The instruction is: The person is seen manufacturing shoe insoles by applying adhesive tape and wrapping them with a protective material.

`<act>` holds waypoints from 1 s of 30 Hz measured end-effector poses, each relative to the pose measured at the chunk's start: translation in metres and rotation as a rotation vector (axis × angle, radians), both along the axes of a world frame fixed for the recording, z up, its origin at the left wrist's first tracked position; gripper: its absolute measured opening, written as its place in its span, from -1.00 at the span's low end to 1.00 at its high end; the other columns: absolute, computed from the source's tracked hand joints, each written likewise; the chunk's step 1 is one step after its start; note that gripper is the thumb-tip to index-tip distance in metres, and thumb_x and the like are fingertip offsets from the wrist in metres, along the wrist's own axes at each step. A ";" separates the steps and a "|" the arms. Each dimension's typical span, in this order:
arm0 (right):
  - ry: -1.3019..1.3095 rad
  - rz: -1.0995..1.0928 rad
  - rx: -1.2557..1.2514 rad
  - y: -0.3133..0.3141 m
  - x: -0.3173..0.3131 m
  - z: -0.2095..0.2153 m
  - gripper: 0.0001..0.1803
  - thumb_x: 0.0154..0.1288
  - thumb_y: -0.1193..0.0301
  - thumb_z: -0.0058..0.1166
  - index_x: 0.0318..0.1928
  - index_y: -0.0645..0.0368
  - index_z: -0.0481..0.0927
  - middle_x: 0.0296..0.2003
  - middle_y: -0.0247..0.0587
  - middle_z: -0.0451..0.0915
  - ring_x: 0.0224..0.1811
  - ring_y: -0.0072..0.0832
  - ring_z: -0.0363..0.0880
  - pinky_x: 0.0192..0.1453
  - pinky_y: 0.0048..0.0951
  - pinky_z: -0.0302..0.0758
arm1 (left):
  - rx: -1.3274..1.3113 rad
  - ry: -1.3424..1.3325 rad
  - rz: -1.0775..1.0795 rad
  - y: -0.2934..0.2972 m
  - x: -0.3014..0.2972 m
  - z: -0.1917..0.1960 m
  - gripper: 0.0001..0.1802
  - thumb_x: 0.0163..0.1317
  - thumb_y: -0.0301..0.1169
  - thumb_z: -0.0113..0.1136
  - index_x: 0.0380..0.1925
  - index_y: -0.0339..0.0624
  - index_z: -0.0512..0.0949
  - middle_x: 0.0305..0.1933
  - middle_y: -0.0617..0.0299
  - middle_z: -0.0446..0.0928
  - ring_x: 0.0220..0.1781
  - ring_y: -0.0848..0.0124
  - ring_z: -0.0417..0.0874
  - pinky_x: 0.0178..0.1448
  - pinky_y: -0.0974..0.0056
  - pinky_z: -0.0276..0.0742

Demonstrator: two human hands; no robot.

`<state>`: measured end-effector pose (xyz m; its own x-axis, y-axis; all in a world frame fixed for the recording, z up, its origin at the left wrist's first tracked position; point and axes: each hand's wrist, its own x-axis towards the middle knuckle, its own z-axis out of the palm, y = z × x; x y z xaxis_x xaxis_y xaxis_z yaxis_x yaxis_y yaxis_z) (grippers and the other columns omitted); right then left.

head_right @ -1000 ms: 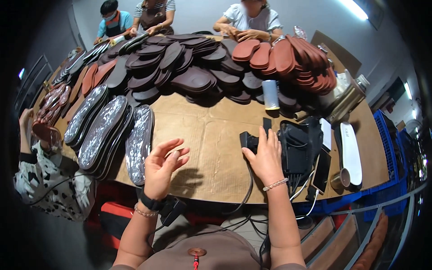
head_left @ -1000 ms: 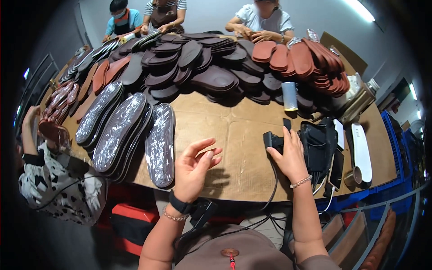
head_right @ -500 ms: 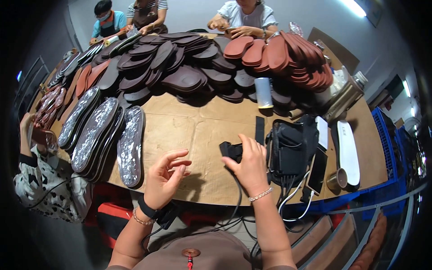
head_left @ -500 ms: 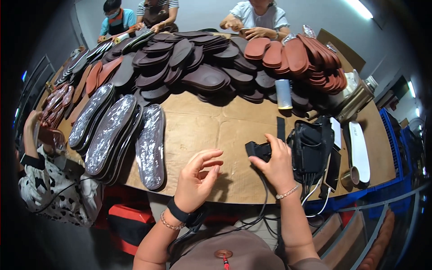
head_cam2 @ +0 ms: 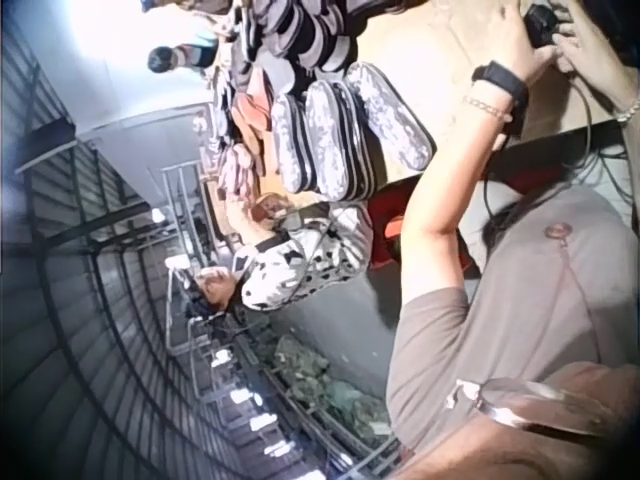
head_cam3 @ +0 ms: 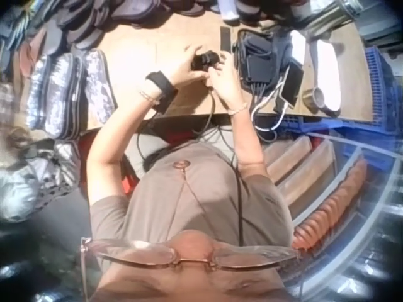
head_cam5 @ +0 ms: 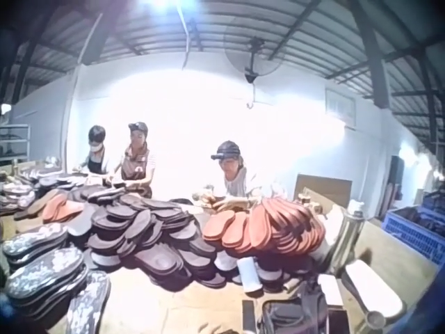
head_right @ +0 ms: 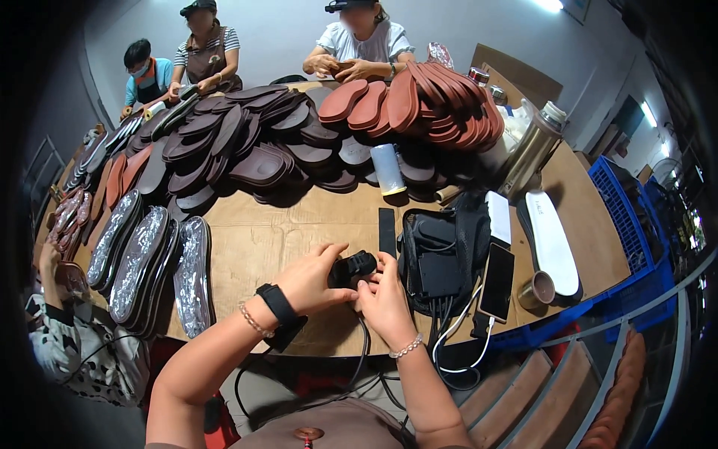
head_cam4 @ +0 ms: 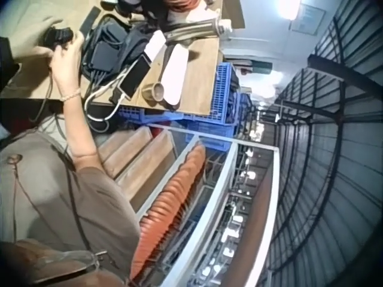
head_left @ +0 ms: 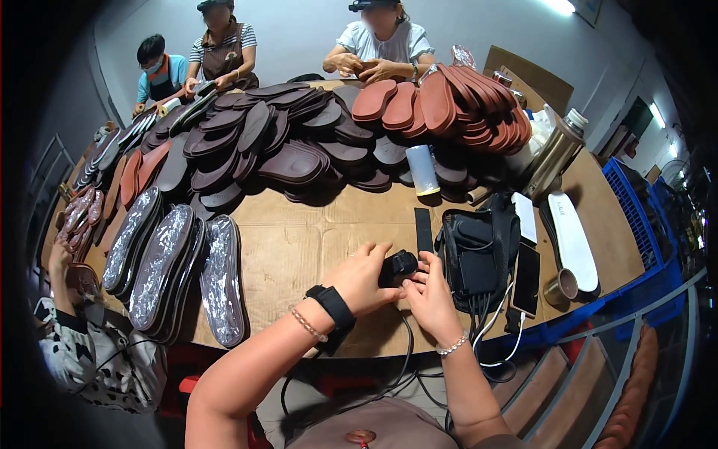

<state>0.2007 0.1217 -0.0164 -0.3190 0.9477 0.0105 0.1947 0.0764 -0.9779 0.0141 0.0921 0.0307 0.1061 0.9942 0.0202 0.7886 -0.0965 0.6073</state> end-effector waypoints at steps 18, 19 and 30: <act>0.872 -0.085 -0.490 -0.015 -0.024 -0.014 -0.76 0.47 0.65 -0.06 0.10 0.36 0.43 0.01 -0.06 0.54 0.09 -0.31 0.61 0.35 -0.14 0.60 | -0.040 -0.430 0.099 -0.031 -0.026 -0.014 -0.54 0.27 -0.57 0.38 0.17 -0.34 0.54 0.09 0.01 0.60 0.04 0.34 0.71 -0.04 0.28 0.73; 0.880 -0.049 -0.491 -0.015 -0.026 -0.012 -0.76 0.47 0.65 -0.06 0.10 0.35 0.39 0.01 -0.07 0.51 0.09 -0.31 0.60 0.35 -0.15 0.60 | -0.035 -0.399 0.102 -0.032 -0.027 -0.012 -0.57 0.28 -0.55 0.39 0.14 -0.35 0.56 0.07 0.01 0.62 0.01 0.32 0.73 -0.06 0.29 0.75; 0.517 -0.002 -0.220 -0.023 -0.040 0.013 -0.61 0.43 0.59 0.24 0.14 0.40 0.36 -0.15 -0.01 0.72 -0.26 -0.44 0.76 -0.22 -0.48 0.78 | 0.195 -0.341 0.087 -0.051 -0.029 -0.013 -0.57 0.21 -0.53 0.43 0.11 -0.22 0.67 -0.04 -0.01 0.70 -0.12 0.17 0.77 -0.02 0.22 0.74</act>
